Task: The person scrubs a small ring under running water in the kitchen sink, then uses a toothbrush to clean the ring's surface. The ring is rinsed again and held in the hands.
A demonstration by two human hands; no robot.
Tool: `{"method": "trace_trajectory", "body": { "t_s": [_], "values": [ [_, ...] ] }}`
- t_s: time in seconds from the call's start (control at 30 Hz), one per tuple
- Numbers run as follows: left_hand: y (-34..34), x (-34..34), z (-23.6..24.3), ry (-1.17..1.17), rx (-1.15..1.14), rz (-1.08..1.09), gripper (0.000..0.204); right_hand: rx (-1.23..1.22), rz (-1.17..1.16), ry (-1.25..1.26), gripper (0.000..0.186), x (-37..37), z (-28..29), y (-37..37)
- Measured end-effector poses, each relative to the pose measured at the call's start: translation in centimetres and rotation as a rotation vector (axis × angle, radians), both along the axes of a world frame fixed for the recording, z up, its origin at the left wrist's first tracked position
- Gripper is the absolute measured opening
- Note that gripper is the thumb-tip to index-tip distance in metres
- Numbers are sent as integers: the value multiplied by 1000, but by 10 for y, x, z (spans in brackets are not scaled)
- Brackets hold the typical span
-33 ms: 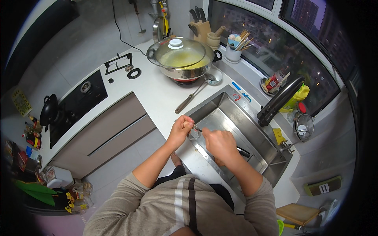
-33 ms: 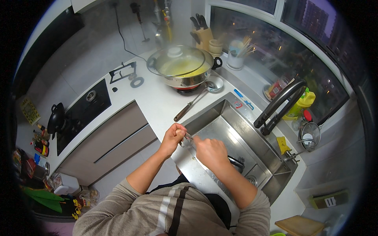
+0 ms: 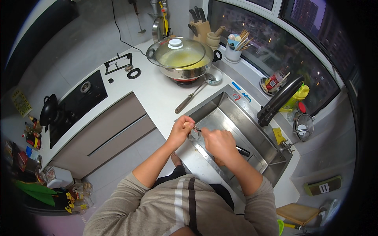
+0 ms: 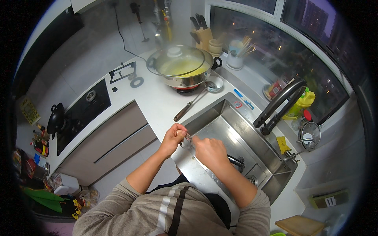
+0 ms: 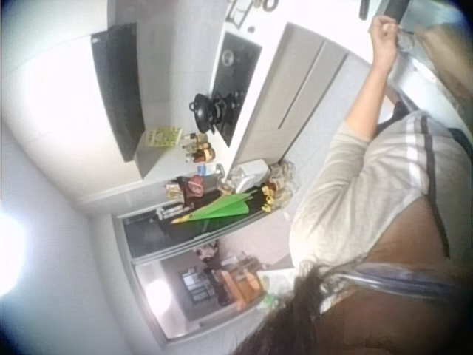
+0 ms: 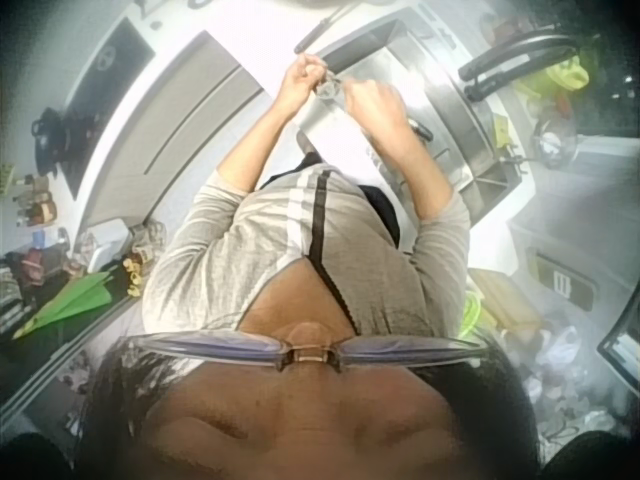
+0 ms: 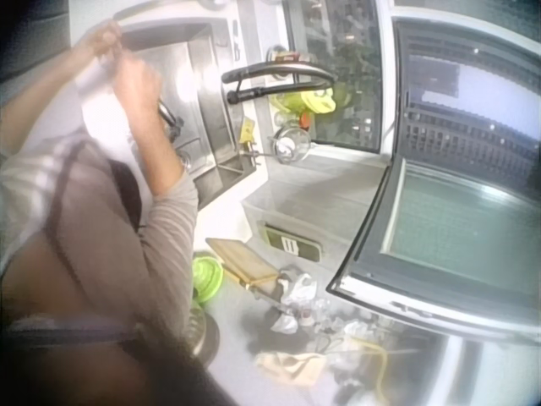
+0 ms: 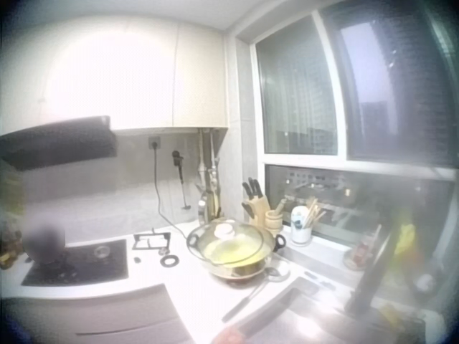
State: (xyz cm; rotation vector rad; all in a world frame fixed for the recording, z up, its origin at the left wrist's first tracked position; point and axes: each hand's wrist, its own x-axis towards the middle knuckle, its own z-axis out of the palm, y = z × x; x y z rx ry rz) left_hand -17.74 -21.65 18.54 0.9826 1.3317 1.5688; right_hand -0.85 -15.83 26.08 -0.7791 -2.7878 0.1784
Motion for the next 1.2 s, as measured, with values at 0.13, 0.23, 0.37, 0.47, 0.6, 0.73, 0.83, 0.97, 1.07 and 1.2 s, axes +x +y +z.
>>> {"method": "trace_trajectory", "body": {
  "t_s": [0.13, 0.23, 0.37, 0.47, 0.6, 0.73, 0.83, 0.97, 1.07, 1.2],
  "values": [
    [-1, -3, 0, -4, -1, -24, 10, 34, 39, -12, 10, 0, 8, -1],
    [-2, -7, -2, 5, -10, -15, 11, 6, 63, -85, 9, 4, 18, -1],
    [0, -6, 1, -13, 26, -3, 13, -41, 10, -115, 12, 4, 22, -3],
    [0, -5, 6, -31, 48, -31, 12, -146, -67, 241, 17, -1, 17, -6],
    [1, -2, 10, -76, 63, -82, 11, -488, -48, 457, 17, -9, -11, 1],
    [1, 0, 7, -129, 6, -28, 16, -787, -151, 670, 13, -17, -32, 2],
    [0, 10, 3, -258, -10, -33, 22, -927, -234, 792, 13, -20, -41, 4],
    [-6, 15, 2, -349, -65, -73, 26, -986, -229, 791, 15, -19, -35, 1],
    [-5, 9, -3, -262, -49, -30, 26, -529, -122, 662, 17, -13, -37, 8],
    [-5, 5, -7, -137, -57, 27, 26, -179, -53, 362, 19, -1, -18, 14]
  ]
}}
